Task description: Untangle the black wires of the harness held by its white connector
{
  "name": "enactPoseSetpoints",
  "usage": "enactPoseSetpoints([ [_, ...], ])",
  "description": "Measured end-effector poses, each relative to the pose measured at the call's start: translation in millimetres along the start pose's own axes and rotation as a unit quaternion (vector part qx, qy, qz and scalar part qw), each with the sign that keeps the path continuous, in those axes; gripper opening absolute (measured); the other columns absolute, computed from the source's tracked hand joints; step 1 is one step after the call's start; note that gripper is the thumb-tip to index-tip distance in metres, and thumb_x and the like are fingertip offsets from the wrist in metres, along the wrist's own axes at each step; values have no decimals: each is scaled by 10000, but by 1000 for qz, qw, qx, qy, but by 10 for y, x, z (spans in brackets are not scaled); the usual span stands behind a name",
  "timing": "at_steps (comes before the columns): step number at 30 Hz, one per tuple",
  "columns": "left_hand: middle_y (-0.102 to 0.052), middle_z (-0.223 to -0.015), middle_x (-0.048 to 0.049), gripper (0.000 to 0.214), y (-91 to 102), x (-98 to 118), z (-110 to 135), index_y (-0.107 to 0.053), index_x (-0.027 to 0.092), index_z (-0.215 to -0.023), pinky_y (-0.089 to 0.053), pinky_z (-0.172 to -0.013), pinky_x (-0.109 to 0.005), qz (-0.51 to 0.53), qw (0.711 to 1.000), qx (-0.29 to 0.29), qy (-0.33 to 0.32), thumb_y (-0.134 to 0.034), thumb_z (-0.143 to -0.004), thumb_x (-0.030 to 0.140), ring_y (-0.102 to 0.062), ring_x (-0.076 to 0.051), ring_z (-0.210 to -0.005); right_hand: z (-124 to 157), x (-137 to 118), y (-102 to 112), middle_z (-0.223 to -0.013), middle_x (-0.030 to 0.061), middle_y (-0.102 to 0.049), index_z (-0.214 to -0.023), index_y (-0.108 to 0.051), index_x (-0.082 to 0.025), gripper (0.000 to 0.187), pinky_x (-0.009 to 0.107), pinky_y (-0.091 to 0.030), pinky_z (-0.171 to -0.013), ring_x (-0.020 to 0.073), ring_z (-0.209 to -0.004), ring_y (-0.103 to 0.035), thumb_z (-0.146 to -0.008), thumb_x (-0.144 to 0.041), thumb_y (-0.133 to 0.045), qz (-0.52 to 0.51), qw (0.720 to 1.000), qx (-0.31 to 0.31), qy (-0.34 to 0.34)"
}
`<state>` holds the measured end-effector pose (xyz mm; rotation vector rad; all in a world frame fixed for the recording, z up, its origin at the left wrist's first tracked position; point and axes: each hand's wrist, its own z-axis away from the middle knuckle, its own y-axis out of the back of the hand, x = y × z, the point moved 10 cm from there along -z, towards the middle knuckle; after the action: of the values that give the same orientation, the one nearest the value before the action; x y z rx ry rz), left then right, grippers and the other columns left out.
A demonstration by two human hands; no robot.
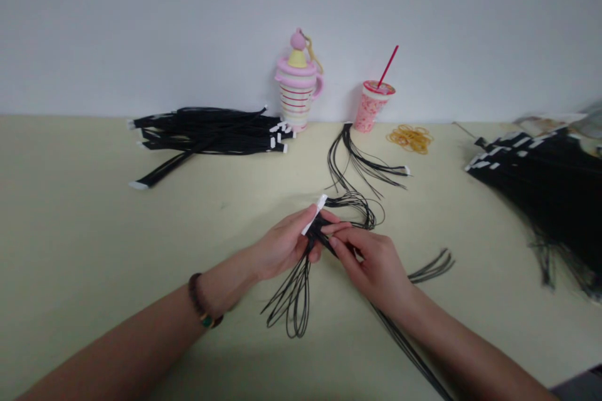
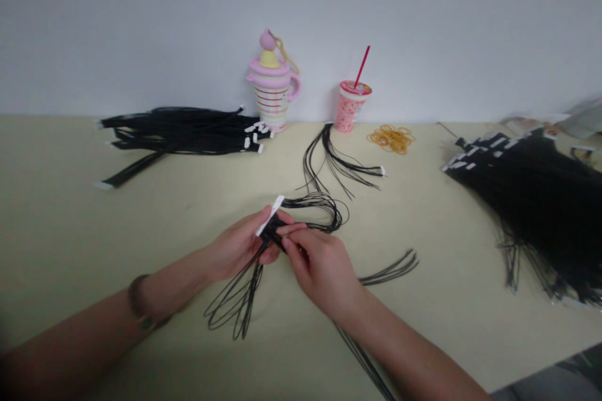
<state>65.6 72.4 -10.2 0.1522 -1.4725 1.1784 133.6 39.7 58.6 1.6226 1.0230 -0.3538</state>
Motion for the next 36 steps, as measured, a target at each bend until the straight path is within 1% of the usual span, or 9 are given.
enactPoseSetpoints([
  [9,-631,-829,-41,336,81,-29,-7,-596,152,-962,-372,-445,-187,14,1000,26,-3,-415,-901,428,-487,-50,-448,4,-89,86,-934,81,-657,-1026,-630,-135,228,309,-485,-744,163,-819,-599,-869,-166,-466,90,995,-10,39],
  [12,-641,-799,-33,336,172,-82,-30,-591,165,-960,-358,-442,-184,29,998,47,17,-442,-881,455,-472,-43,-422,3,74,152,-726,20,-616,-1048,-616,-179,256,240,-430,-536,109,-585,-529,-814,-166,-512,-90,992,-71,-55],
  [15,-669,-923,-96,316,199,-74,-53,-586,145,-909,-330,-425,-177,65,996,52,22,-451,-878,429,-422,-15,-385,52,173,248,-497,-24,-495,-753,-627,-205,92,213,-313,-400,87,-417,-403,-780,-241,-546,-368,912,-127,-131],
  [17,-680,-932,-132,315,200,-82,-59,-588,123,-869,-311,-407,-177,80,994,59,38,-440,-887,400,-375,-4,-353,16,240,527,-417,-40,-384,-648,-576,-230,137,214,-266,-365,89,-368,-324,-754,-315,-556,-461,877,-64,-120],
  [21,-704,-849,-130,312,196,-127,-55,-593,116,-833,-273,-371,-177,85,992,64,68,-448,-885,387,-316,-7,-317,6,544,1202,-470,-45,-254,-647,-529,-253,150,227,-183,-369,90,-405,-159,-744,-364,-557,-378,905,168,-94],
  [24,-708,-827,-133,329,173,-154,-61,-607,115,-836,-264,-366,-173,79,994,42,68,-460,-874,406,-312,-8,-311,15,687,1369,-569,-18,-341,-749,-569,-280,160,244,-208,-416,107,-463,-187,-833,-375,-470,-356,898,239,-97],
  [28,-708,-819,-142,346,183,-163,-65,-627,107,-806,-263,-365,-163,68,995,35,58,-452,-875,397,-316,-2,-309,-3,723,1275,-777,21,-536,-872,-628,-271,125,236,-283,-451,86,-517,-351,-812,-343,-547,-349,897,244,-116],
  [31,-708,-812,-139,346,202,-162,-64,-625,106,-797,-264,-358,-157,66,995,44,59,-443,-879,388,-310,-1,-308,25,625,1118,-637,3,-557,-949,-654,-213,191,213,-309,-434,74,-474,-407,-770,-270,-623,-229,934,234,-141],
  [36,-703,-775,-108,334,217,-158,-58,-612,106,-802,-289,-346,-151,88,992,57,70,-419,-891,363,-295,1,-300,-23,248,535,-503,-7,-512,-663,-635,-126,169,192,-305,-424,63,-447,-404,-788,-206,-555,-7,995,70,-76],
])
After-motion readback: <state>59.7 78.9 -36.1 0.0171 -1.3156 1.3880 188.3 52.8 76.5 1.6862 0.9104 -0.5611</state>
